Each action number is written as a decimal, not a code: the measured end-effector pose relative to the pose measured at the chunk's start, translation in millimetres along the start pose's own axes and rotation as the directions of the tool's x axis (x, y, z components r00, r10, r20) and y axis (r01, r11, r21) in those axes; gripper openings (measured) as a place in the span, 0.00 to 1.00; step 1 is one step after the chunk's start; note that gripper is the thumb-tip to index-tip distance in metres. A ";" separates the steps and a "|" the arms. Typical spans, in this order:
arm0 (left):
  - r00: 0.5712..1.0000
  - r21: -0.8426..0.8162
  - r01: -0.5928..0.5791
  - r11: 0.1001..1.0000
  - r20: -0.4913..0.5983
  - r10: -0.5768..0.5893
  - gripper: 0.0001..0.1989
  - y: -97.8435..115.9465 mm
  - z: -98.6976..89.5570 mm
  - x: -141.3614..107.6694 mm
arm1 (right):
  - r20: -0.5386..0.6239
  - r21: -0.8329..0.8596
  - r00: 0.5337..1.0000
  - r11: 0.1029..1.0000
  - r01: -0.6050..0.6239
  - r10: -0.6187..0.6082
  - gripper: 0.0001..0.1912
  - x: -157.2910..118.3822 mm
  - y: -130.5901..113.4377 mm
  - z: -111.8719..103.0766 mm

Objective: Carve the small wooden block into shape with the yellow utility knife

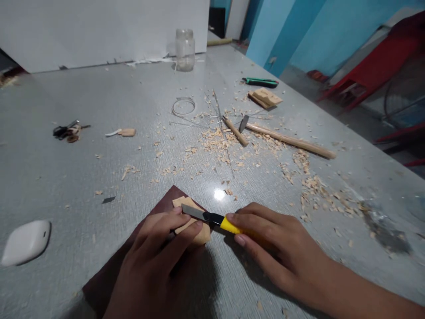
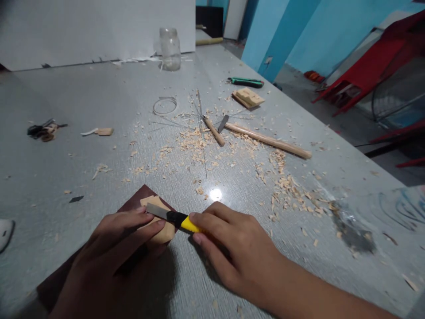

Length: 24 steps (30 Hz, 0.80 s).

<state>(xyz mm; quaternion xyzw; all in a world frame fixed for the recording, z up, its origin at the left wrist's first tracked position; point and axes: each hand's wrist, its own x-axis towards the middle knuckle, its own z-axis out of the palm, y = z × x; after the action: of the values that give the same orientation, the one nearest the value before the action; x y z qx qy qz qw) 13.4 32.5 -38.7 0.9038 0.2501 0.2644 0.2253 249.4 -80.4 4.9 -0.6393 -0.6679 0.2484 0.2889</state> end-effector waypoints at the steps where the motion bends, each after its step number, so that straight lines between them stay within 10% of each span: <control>1: 1.000 -0.002 0.001 1.000 0.000 -0.001 0.21 0.0 0.4 0.2 | -0.004 -0.003 1.000 1.000 -0.003 0.003 0.15 -0.9 -0.4 0.7; 13: 1.000 -0.014 -0.011 1.000 0.009 0.011 0.18 0.4 -1.7 4.9 | -0.174 -0.216 0.983 0.971 -0.098 0.061 0.13 1.6 12.3 -7.0; 24: 0.998 0.051 0.044 0.998 -0.049 -0.042 0.16 8.1 -7.2 11.1 | -0.050 -0.150 0.998 0.988 -0.032 0.025 0.15 -2.7 4.0 2.7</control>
<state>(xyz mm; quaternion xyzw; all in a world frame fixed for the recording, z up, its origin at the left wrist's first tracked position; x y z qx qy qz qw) 20.0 34.5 -24.9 0.8972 0.2817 0.2745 0.2011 250.4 -82.7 0.0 -0.6746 -0.6684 0.1861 0.2521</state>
